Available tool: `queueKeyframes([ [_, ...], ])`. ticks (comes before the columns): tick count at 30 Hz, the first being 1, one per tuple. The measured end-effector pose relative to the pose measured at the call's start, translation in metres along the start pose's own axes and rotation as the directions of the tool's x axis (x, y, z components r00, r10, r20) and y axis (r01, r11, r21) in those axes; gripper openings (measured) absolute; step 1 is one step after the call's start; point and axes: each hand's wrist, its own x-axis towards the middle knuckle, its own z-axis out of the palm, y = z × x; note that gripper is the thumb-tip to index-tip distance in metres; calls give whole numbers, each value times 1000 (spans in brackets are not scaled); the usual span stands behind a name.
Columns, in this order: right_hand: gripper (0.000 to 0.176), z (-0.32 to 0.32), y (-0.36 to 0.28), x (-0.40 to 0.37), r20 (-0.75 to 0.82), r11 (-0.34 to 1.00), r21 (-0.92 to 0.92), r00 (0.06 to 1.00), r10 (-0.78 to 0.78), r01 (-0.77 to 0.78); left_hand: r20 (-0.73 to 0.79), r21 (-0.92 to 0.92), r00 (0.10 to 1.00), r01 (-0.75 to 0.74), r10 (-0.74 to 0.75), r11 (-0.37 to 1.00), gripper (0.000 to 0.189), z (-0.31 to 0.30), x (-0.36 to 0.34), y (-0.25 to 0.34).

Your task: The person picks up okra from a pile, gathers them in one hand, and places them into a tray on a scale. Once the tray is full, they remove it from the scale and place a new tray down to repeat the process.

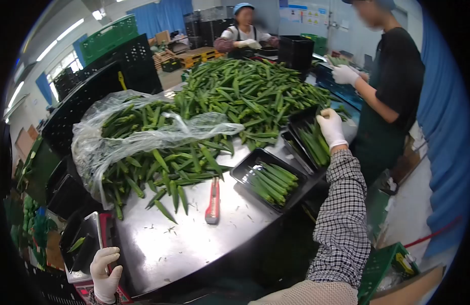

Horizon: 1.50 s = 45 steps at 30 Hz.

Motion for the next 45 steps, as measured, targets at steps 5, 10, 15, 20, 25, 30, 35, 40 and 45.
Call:
queueKeyframes([
  [5,27,-27,-48,-19,141,918,338,975,169,-208,42,-186,999,1,7,982,23,43,-2,-3],
  [10,31,-36,-73,-45,235,884,407,961,143,-231,101,-279,992,-44,75,959,26,73,-1,10],
  [15,27,-48,-93,-63,253,901,385,962,106,-201,153,-392,982,-41,109,919,23,87,-2,15],
  [20,21,-85,-107,-120,334,953,282,943,12,-112,181,-405,980,0,80,915,21,101,-6,4],
  [25,41,-110,-59,-189,599,974,-162,768,227,-161,187,-497,982,77,19,864,21,118,-7,-3],
  [30,69,-97,-139,-147,43,989,35,989,-143,142,141,-509,990,84,-14,857,21,142,7,-6],
  [35,69,-79,-246,-75,-299,832,-50,787,-540,552,34,-585,999,51,-39,809,21,180,15,-24],
  [40,50,-61,-277,32,-276,845,-272,804,-527,461,35,-619,987,145,-157,772,20,190,14,-34],
  [45,26,94,-227,-26,300,691,-114,687,-662,714,82,-698,979,189,-186,690,17,185,11,-28],
])
